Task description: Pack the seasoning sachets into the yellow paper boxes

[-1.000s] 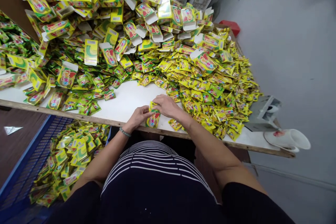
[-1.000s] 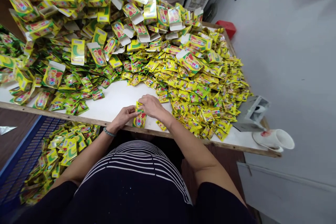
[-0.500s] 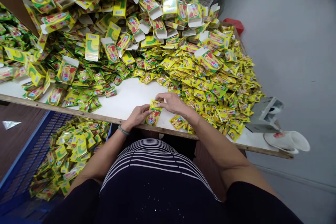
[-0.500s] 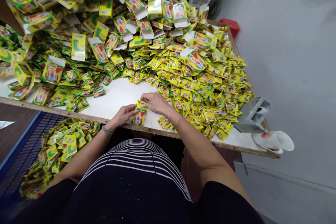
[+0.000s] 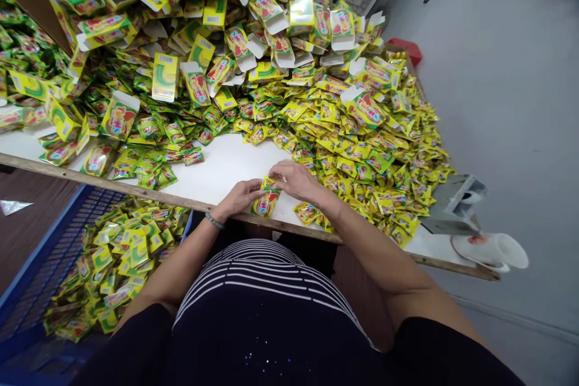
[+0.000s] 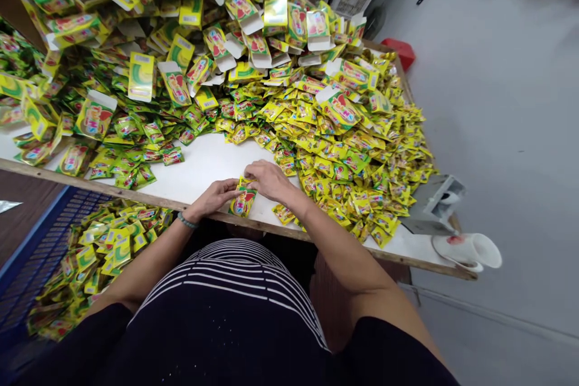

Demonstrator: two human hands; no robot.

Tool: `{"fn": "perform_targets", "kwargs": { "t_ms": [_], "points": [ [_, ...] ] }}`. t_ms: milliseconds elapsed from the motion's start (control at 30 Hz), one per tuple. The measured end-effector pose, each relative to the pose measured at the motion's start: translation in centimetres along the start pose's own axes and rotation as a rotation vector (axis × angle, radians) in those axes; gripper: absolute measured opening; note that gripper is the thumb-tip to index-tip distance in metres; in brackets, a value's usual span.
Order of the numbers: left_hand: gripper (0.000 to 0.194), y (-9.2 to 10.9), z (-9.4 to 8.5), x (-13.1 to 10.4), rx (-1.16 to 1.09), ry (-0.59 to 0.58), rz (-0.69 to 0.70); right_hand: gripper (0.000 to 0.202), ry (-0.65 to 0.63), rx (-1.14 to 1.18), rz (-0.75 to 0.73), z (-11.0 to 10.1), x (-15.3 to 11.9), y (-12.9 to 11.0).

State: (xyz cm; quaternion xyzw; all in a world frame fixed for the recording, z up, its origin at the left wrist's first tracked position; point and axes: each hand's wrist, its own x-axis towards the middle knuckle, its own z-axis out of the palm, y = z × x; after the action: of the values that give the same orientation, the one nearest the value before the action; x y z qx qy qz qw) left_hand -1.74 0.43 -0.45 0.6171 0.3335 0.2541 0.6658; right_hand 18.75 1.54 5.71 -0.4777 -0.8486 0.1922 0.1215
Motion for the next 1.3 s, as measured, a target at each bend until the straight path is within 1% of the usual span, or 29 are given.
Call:
{"fn": "perform_targets", "kwargs": {
  "t_ms": [67, 167, 233, 300, 400, 467, 500, 533, 633, 667, 700, 800, 867, 933, 1000, 1067, 1133, 1167, 1233, 1300],
  "points": [
    [0.042, 0.0, 0.1, -0.1, 0.026, 0.038, -0.001, 0.007, 0.012, -0.045, -0.034, 0.1, -0.1, -0.1],
    [0.039, 0.0, 0.2, -0.3, 0.082, 0.103, -0.007, 0.020, -0.096, -0.109, -0.020, 0.4, -0.5, -0.7],
    [0.037, 0.1, 0.3, -0.5, 0.137, 0.141, -0.018, 0.021, -0.125, -0.100, 0.008, 0.6, -0.8, -1.3],
    [0.034, 0.3, 0.3, -0.7, 0.188, 0.163, -0.021, 0.021, -0.109, -0.064, 0.039, 0.9, -0.8, -2.0],
    [0.032, 0.5, 0.5, -0.7, 0.237, 0.194, -0.015, 0.020, -0.107, -0.075, 0.066, 1.5, -0.6, -2.9],
    [0.036, 0.5, 0.6, -0.8, 0.240, 0.232, -0.021, 0.019, -0.087, -0.037, 0.070, 2.0, -0.7, -3.1],
    [0.040, 0.4, 0.7, -0.9, 0.228, 0.256, -0.027, 0.020, -0.038, 0.021, 0.074, 2.3, -0.9, -3.0],
    [0.045, 0.3, 0.7, -0.9, 0.212, 0.281, -0.033, 0.021, 0.049, 0.092, 0.090, 2.5, -1.2, -2.8],
    [0.055, -0.2, 0.8, -1.3, 0.163, 0.342, -0.024, 0.024, 0.438, 0.286, 0.221, 3.7, -2.8, -1.7],
    [0.055, -0.3, 0.9, -1.5, 0.160, 0.351, -0.013, 0.025, 0.527, 0.340, 0.269, 4.2, -3.3, -1.3],
    [0.053, -0.3, 0.9, -1.6, 0.168, 0.353, 0.001, 0.026, 0.554, 0.404, 0.299, 4.9, -3.9, -1.0],
    [0.041, -0.3, 0.9, -1.7, 0.229, 0.333, 0.041, 0.032, 0.485, 0.601, 0.322, 6.9, -4.8, -0.7],
    [0.029, -0.1, 0.9, -1.6, 0.273, 0.311, 0.066, 0.032, 0.489, 0.651, 0.317, 7.7, -4.9, -0.7],
    [0.022, 0.0, 0.9, -1.5, 0.294, 0.287, 0.084, 0.028, 0.477, 0.643, 0.277, 7.7, -4.6, -0.5],
    [0.020, 0.1, 0.9, -1.4, 0.283, 0.266, 0.090, 0.024, 0.412, 0.615, 0.245, 7.1, -4.3, -0.2],
    [0.020, 0.0, 1.0, -1.3, 0.231, 0.255, 0.084, 0.023, 0.375, 0.582, 0.274, 6.2, -3.9, 0.1],
    [0.025, -0.2, 1.0, -1.3, 0.133, 0.264, 0.067, 0.029, 0.367, 0.512, 0.284, 5.3, -3.5, 0.2],
    [0.029, -0.3, 1.0, -1.3, 0.072, 0.277, 0.056, 0.030, 0.354, 0.466, 0.254, 5.0, -3.4, 0.2],
    [0.041, -0.6, 1.0, -1.3, -0.040, 0.303, 0.030, 0.024, 0.299, 0.377, 0.156, 4.5, -3.2, -0.1],
    [0.047, -0.7, 0.9, -1.3, -0.096, 0.319, 0.005, 0.026, 0.263, 0.321, 0.095, 4.2, -3.0, -0.6]
  ]
}}
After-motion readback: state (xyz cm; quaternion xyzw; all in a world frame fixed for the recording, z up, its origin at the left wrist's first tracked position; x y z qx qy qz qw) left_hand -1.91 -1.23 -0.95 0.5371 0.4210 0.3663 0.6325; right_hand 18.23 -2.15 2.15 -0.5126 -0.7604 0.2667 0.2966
